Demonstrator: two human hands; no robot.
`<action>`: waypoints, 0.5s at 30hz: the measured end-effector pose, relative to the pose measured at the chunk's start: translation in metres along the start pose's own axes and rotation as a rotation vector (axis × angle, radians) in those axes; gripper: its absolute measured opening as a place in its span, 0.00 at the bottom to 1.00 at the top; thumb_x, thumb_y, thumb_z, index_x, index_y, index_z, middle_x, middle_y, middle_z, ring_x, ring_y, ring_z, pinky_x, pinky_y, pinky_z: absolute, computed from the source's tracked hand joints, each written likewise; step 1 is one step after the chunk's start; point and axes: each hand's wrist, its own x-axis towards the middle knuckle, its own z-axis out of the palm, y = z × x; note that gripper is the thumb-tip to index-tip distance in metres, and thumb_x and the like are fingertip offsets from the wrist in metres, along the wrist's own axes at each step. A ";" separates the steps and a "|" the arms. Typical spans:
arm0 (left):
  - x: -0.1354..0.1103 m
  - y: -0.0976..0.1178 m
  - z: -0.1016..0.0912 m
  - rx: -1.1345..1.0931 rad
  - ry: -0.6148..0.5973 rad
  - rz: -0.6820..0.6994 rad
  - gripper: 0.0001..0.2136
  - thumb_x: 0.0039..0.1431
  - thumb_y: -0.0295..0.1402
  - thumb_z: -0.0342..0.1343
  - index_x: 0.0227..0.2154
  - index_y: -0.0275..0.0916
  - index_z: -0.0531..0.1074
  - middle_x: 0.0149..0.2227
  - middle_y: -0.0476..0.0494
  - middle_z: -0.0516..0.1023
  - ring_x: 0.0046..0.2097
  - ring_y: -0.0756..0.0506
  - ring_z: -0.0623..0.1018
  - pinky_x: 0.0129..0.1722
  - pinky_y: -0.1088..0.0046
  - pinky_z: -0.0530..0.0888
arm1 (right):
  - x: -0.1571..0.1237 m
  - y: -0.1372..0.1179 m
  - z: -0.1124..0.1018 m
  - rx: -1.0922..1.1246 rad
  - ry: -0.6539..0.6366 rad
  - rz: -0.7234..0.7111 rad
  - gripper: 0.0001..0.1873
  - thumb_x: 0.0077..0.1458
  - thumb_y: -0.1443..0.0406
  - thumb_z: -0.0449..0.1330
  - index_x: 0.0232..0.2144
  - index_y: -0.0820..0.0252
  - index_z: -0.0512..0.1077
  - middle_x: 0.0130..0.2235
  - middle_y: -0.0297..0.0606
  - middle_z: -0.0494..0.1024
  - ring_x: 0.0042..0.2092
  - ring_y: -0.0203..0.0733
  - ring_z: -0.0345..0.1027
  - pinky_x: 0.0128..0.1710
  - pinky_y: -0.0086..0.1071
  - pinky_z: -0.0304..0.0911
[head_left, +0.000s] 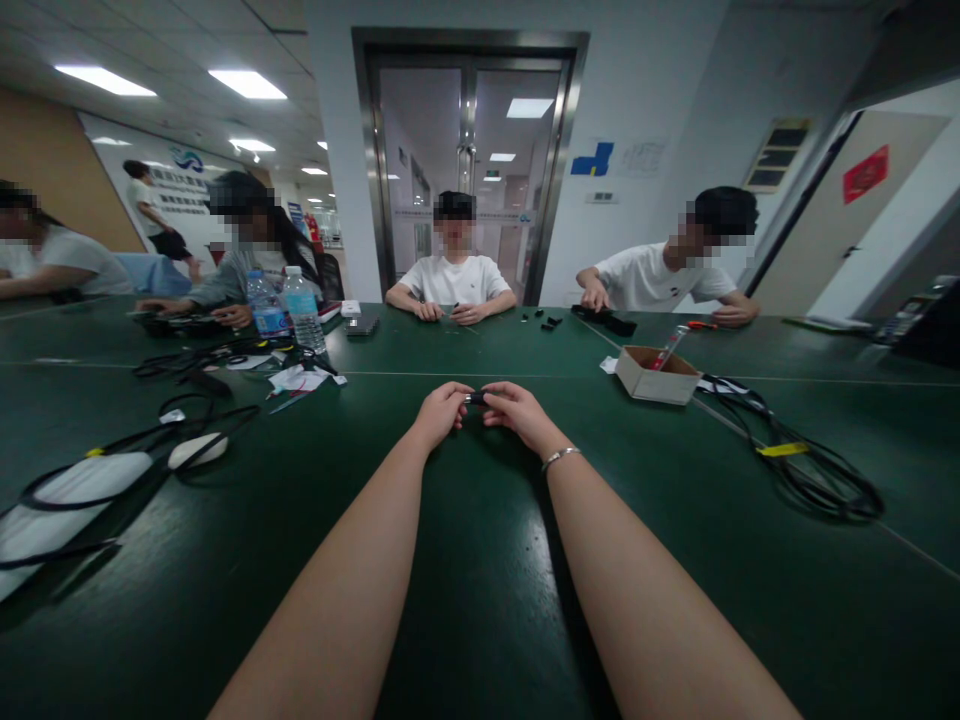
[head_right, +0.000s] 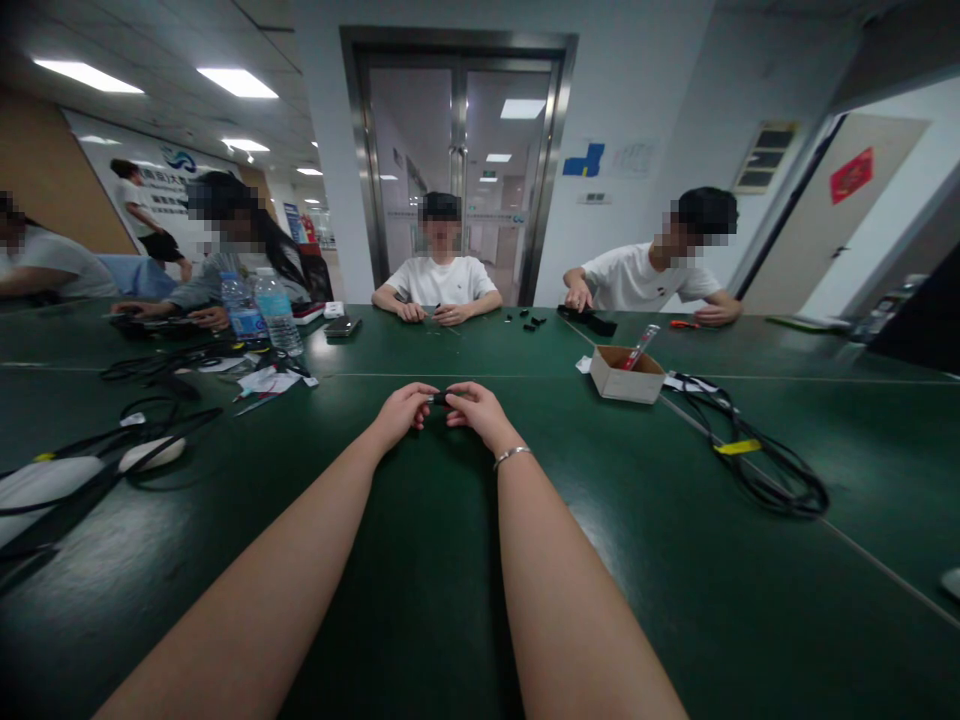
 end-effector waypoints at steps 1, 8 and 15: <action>0.000 0.000 0.000 0.000 -0.003 0.003 0.10 0.56 0.29 0.46 0.37 0.35 0.71 0.21 0.51 0.65 0.19 0.54 0.65 0.18 0.81 0.64 | 0.000 0.000 0.000 0.001 0.000 -0.001 0.07 0.54 0.74 0.61 0.36 0.64 0.69 0.27 0.35 0.75 0.23 0.32 0.70 0.24 0.22 0.71; -0.001 -0.002 0.000 0.060 0.018 0.054 0.10 0.60 0.35 0.45 0.36 0.35 0.69 0.19 0.52 0.65 0.18 0.55 0.64 0.17 0.82 0.62 | 0.000 0.001 0.000 0.007 0.001 -0.001 0.07 0.55 0.75 0.59 0.36 0.63 0.68 0.29 0.36 0.75 0.23 0.31 0.70 0.23 0.22 0.71; 0.003 -0.007 -0.002 0.097 0.031 0.065 0.10 0.61 0.39 0.47 0.33 0.37 0.65 0.18 0.54 0.66 0.17 0.55 0.64 0.17 0.82 0.61 | -0.001 -0.001 0.001 -0.001 -0.001 0.013 0.07 0.56 0.75 0.59 0.37 0.64 0.68 0.27 0.35 0.75 0.23 0.31 0.70 0.24 0.22 0.72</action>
